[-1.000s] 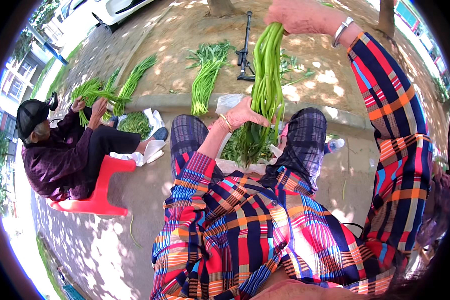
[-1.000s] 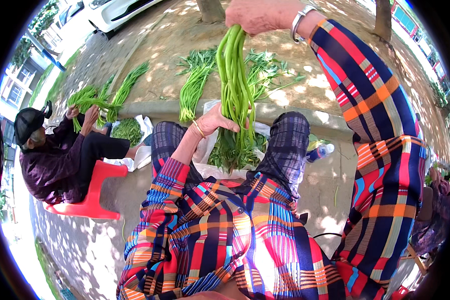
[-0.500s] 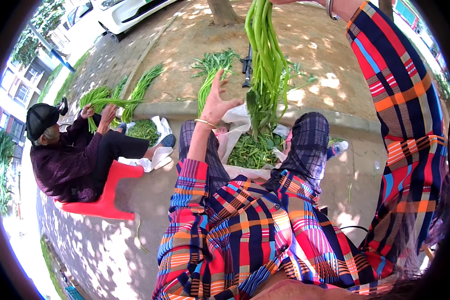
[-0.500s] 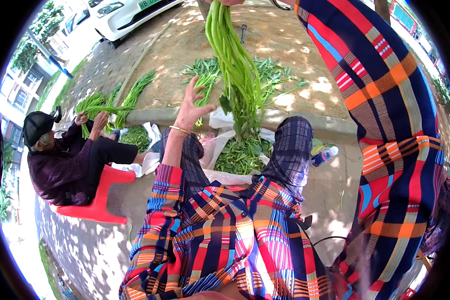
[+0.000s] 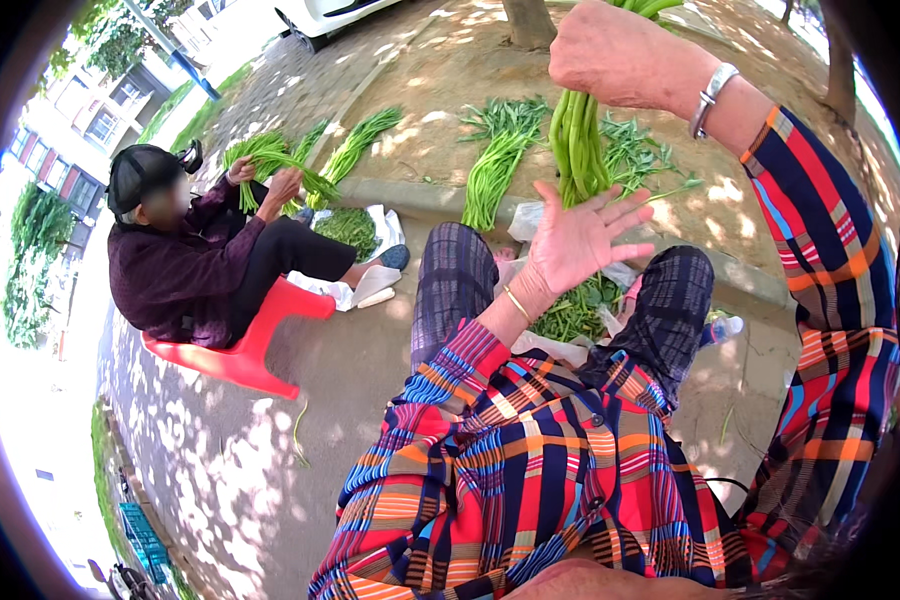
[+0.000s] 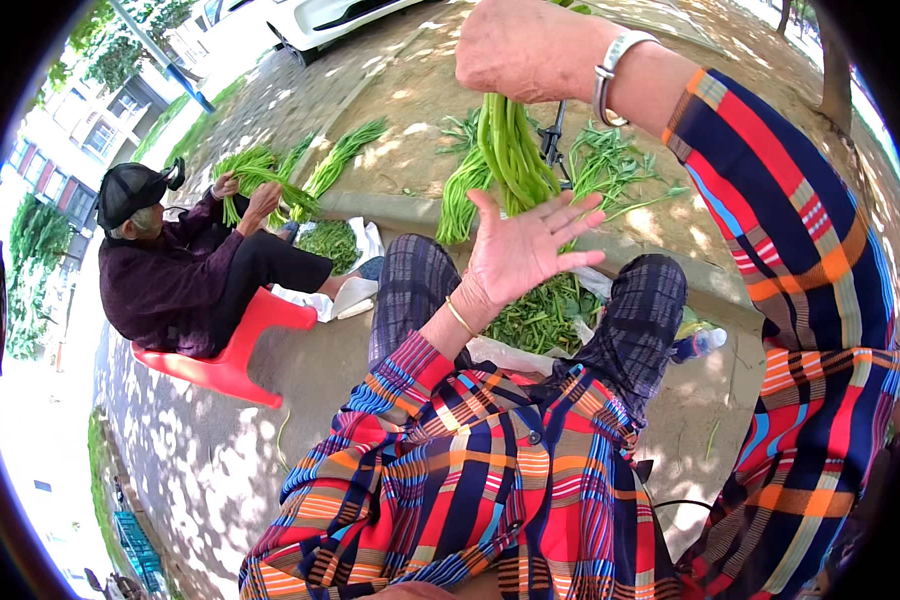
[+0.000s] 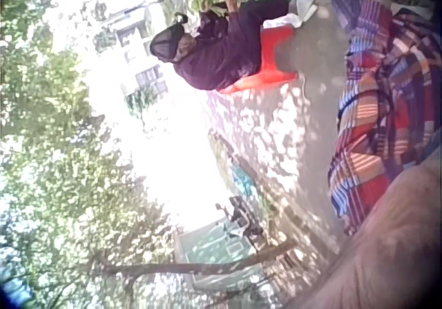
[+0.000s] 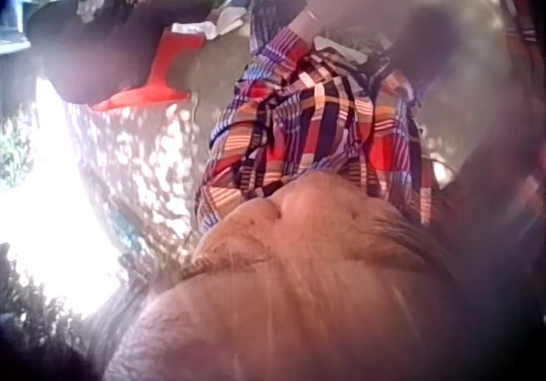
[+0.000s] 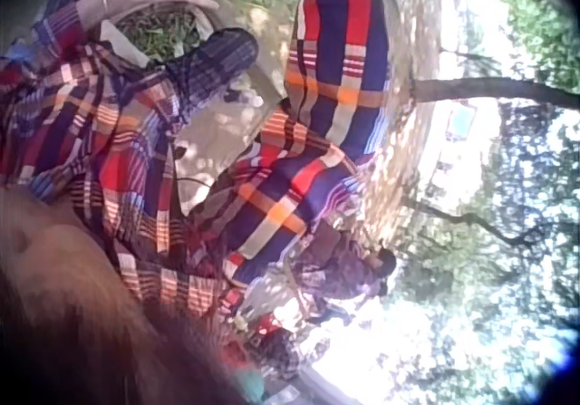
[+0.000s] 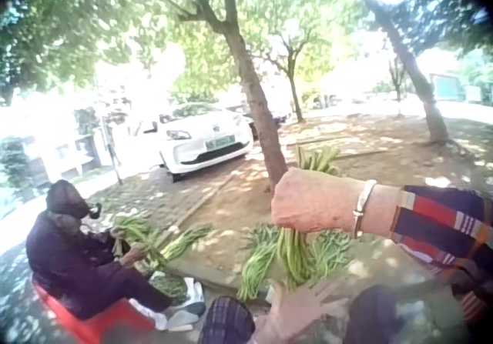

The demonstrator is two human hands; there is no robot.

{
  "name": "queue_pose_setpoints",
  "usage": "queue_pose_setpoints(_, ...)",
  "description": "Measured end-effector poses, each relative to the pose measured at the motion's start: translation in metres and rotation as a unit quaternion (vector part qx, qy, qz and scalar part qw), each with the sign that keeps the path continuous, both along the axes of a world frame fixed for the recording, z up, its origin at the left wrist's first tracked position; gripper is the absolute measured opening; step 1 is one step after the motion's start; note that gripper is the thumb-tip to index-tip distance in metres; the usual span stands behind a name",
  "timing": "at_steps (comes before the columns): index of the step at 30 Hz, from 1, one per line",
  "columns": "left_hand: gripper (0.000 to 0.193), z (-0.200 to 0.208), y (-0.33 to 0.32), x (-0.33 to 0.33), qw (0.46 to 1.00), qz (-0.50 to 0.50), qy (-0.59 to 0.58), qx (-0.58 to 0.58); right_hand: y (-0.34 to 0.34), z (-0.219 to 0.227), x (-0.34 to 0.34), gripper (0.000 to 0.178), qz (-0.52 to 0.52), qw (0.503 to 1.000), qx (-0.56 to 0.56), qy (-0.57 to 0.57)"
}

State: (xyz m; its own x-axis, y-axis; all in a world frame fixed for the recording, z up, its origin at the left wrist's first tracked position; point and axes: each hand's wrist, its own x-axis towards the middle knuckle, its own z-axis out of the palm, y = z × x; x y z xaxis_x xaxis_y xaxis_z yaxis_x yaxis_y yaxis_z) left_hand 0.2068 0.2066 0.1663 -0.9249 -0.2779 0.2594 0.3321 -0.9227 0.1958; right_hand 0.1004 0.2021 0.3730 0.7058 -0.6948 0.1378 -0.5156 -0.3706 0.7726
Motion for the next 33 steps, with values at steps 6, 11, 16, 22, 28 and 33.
queue_pose_setpoints(6,0.103,-0.009,-0.044,-0.004,0.976,0.175,0.024,0.127,0.019,0.011,0.009,0.009,0.053,0.997,-0.012,-0.054)
queue_pose_setpoints(11,0.071,-0.001,-0.098,0.026,0.928,0.348,-0.007,0.134,0.046,0.035,0.021,0.009,-0.120,0.993,-0.014,-0.016)
queue_pose_setpoints(16,0.053,0.017,-0.126,0.068,0.924,0.358,0.074,0.112,0.035,0.008,0.015,0.006,-0.064,0.990,-0.045,-0.116)
queue_pose_setpoints(22,0.038,-0.010,-0.147,0.136,0.875,0.466,0.002,0.130,0.016,-0.033,0.020,0.010,0.065,0.981,-0.080,-0.164)
queue_pose_setpoints(28,0.022,-0.059,-0.144,0.175,0.824,0.527,-0.069,0.197,-0.003,-0.064,0.047,0.006,0.099,0.983,-0.020,-0.153)
queue_pose_setpoints(33,0.022,-0.119,-0.161,0.202,0.792,0.528,-0.169,0.255,-0.034,-0.109,0.052,0.003,0.138,0.975,0.034,-0.169)
